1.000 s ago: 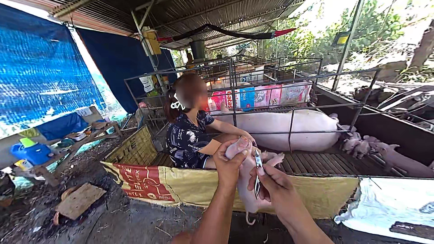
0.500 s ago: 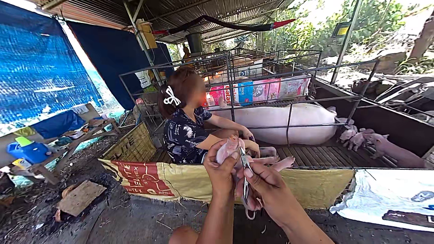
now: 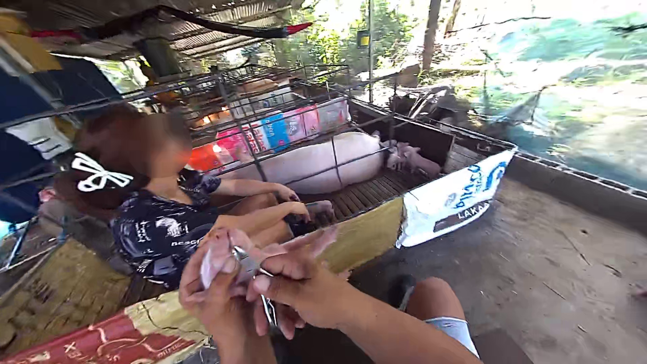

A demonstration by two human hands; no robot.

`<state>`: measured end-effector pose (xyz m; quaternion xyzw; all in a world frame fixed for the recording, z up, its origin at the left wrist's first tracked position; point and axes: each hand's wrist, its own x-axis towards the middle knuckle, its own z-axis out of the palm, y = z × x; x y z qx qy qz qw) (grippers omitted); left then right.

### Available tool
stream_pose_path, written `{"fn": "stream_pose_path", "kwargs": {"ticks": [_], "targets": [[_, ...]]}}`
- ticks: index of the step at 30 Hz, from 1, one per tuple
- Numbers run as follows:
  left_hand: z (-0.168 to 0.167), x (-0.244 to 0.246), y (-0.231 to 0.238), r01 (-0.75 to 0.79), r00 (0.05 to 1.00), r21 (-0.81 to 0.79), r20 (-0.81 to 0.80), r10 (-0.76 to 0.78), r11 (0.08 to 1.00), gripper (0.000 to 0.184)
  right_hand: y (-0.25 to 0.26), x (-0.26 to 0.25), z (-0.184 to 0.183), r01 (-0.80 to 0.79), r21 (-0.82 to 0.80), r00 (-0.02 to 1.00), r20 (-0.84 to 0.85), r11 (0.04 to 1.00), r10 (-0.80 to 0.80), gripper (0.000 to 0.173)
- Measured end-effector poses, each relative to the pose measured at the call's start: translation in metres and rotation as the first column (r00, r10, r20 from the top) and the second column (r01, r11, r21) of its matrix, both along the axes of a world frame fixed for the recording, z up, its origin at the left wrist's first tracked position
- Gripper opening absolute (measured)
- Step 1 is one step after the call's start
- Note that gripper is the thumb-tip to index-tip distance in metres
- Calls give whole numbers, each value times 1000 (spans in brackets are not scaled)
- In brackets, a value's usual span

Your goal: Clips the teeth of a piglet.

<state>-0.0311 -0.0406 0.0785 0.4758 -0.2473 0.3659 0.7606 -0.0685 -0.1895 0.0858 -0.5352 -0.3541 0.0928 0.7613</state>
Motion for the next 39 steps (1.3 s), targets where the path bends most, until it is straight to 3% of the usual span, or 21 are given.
{"fn": "stream_pose_path", "kwargs": {"ticks": [9,14,20,31,39], "targets": [[2,-5,-3,38,999,20,-6,-38,999,25,-2,-9,8,-28,18,998,-48,999,28,27],[0,-11,-6,147,987,-154,-48,-156,977,22,6,-17,9,-39,39,987,-155,998,44,27],[0,-20,-4,226,966,-184,-83,-245,957,25,7,-22,11,-56,64,971,-227,996,69,27],[-9,-14,4,217,974,-126,-30,-223,968,26,16,-28,18,-7,30,980,-197,1000,12,27],[-6,-22,0,247,963,-207,-54,-263,947,27,19,-34,15,-6,123,967,-253,992,37,28]]}}
